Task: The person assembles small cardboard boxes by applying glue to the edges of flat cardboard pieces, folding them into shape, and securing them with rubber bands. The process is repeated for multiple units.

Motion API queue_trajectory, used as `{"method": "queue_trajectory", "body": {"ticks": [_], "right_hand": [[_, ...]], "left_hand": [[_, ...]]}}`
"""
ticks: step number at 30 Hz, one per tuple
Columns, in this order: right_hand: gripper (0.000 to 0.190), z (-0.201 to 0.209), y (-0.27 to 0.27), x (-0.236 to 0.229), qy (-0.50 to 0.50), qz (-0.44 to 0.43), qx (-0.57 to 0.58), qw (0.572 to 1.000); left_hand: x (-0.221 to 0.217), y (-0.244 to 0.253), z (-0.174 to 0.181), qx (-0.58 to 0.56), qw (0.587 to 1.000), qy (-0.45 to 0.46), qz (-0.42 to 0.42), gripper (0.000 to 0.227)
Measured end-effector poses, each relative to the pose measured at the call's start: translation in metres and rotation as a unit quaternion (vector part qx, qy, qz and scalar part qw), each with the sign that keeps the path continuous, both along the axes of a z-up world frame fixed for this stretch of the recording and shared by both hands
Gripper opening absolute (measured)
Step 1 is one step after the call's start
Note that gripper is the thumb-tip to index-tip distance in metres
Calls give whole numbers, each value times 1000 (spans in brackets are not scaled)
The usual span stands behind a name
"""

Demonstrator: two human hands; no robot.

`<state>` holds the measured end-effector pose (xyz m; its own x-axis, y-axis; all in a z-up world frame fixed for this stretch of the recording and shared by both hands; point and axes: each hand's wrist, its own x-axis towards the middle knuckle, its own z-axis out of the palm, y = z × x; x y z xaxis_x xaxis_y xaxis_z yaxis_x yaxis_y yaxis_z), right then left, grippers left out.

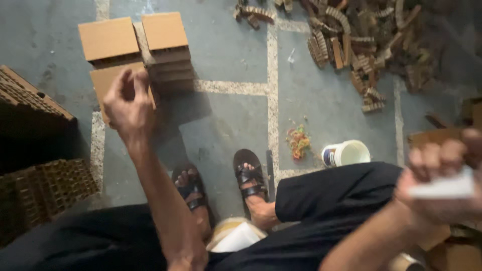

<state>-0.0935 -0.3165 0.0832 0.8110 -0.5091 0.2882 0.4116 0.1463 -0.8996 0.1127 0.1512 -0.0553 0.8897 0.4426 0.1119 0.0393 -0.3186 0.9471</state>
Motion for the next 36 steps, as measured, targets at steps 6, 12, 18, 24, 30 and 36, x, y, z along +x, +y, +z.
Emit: {"method": "queue_trajectory", "body": {"ticks": [6,12,18,24,30,36], "right_hand": [[37,-117,-26,0,426,-52,-225,875],[41,-261,-20,72,532,-43,-385,753],[46,-371,53,117,510,0,-343,789],[47,-364,62,67,236,-116,-483,835],[51,-350,22,-35,201,25,390,898],[103,-382,-19,-100,53,-54,608,791]], "left_hand": [[175,78,-102,321,938,56,-114,78],[213,116,-147,477,854,122,-169,82],[130,55,-86,393,905,108,-118,70],[57,-72,-5,250,937,148,-193,59],[-8,-127,43,187,938,182,-228,49],[-26,-130,57,121,948,209,-205,41]]}}
